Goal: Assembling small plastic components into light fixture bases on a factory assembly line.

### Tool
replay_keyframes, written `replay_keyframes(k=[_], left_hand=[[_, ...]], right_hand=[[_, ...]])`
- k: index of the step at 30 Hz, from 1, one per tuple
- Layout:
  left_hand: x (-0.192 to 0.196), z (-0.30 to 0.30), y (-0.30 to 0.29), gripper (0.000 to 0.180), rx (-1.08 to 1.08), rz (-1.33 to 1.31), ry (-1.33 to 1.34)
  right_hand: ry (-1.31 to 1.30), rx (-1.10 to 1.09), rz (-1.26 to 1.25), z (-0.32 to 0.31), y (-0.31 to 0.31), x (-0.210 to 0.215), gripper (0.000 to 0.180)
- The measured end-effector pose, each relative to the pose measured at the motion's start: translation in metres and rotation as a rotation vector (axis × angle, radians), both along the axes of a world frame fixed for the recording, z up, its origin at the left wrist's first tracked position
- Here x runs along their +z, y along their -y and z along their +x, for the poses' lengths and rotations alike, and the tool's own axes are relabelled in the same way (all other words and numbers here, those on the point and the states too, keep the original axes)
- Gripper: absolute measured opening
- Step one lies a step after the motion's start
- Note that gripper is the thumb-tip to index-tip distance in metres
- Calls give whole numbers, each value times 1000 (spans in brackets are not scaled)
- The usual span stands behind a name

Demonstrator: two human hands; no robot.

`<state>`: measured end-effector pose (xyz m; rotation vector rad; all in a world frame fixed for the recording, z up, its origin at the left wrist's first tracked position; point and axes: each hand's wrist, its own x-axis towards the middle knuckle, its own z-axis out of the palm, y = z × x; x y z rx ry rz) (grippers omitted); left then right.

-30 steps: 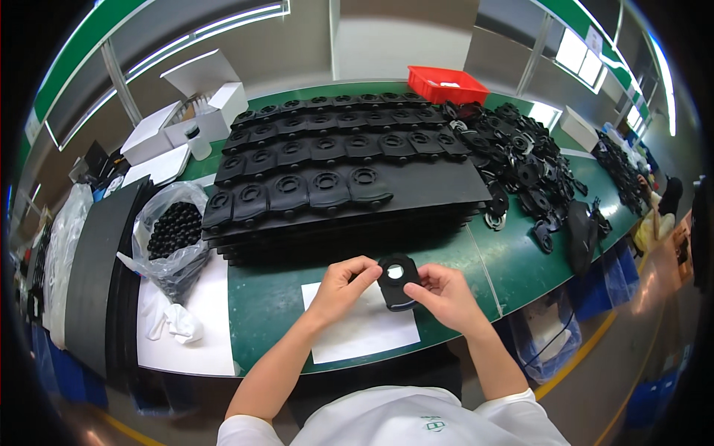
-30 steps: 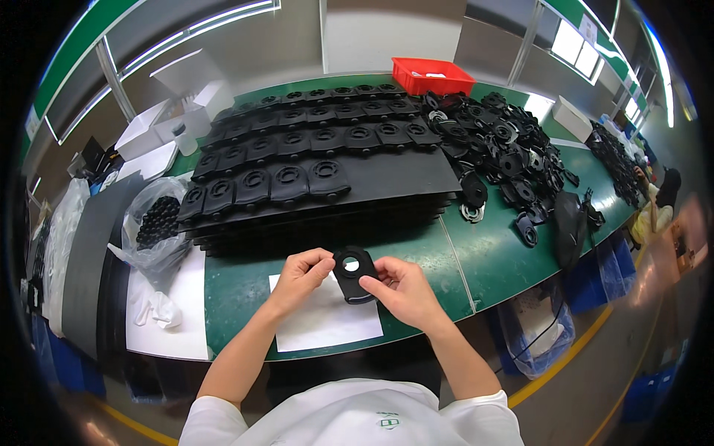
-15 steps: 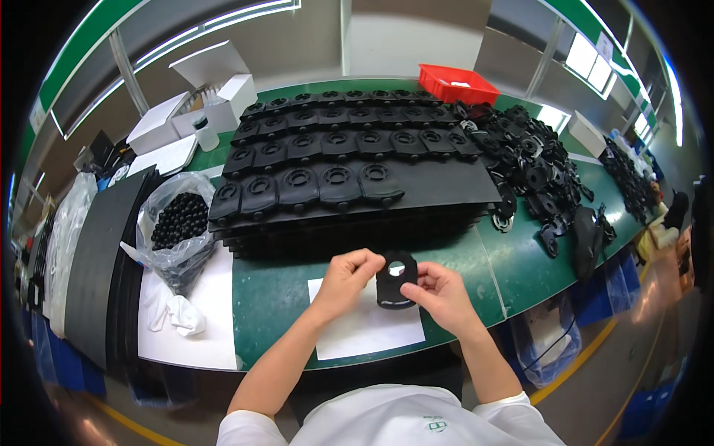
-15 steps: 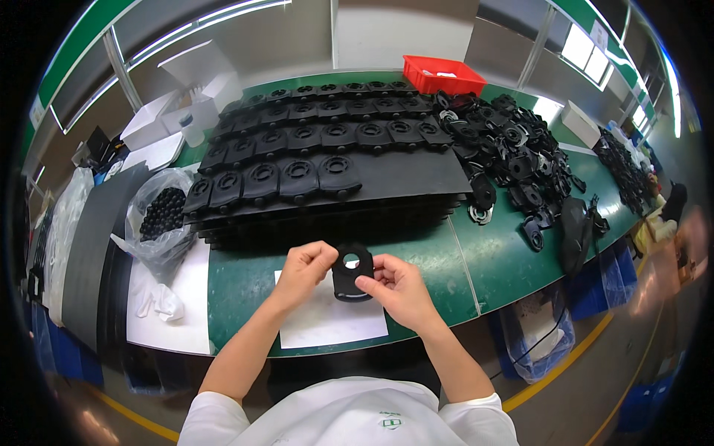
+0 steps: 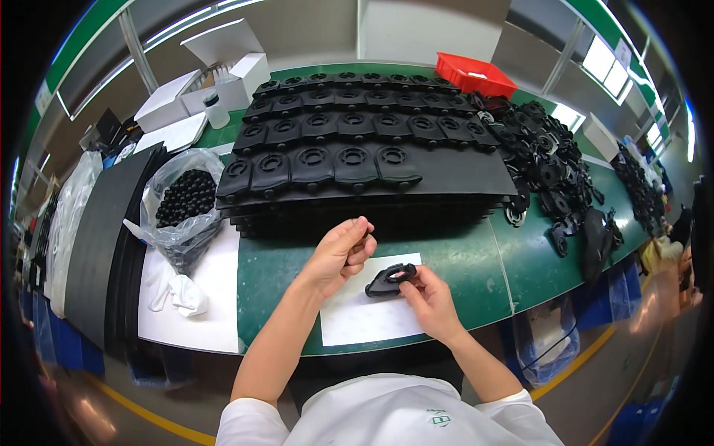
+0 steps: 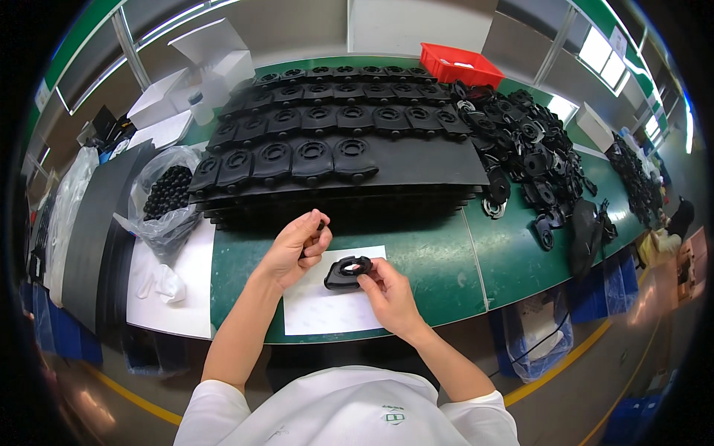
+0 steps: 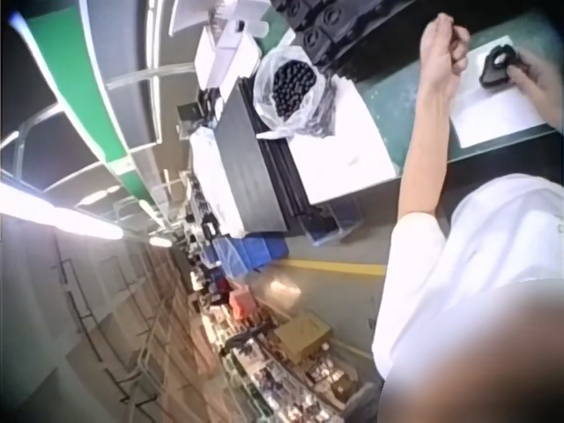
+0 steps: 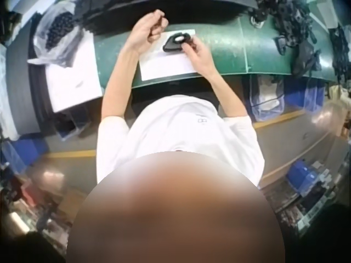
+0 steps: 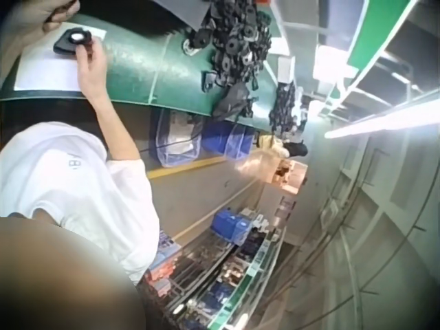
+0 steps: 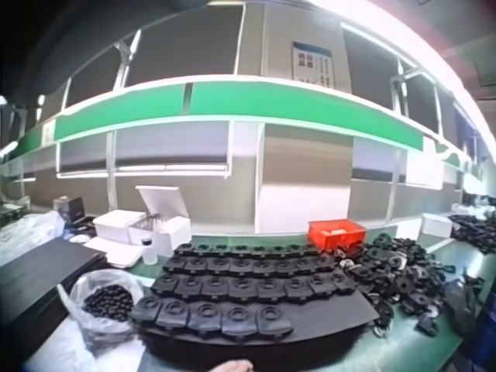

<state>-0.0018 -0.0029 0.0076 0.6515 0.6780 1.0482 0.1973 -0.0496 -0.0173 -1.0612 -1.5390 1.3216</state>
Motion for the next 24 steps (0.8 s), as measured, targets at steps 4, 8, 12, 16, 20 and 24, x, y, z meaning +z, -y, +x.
replay_keyframes(k=[4,8,12,16,20,24], left_hand=[[-6,-3,0,28,14,7,-8],[-3,-2,0,32,12,24,42],[1,2,1,32,11,42,96],[-9,-2,-2,28,30,81,99],[-6,-1,-1,28,48,67,80],[-6,0,-1,28,52,77,76]], right_hand=[[43,1,83,-3,0,-5,11],[142,-4,138,-4,1,-1,10],[102,-30,151,-4,2,0,8],[186,-36,197,-3,2,-3,10],[340,10,464,-9,3,11,17],[325,32,397,-7,6,9,15]])
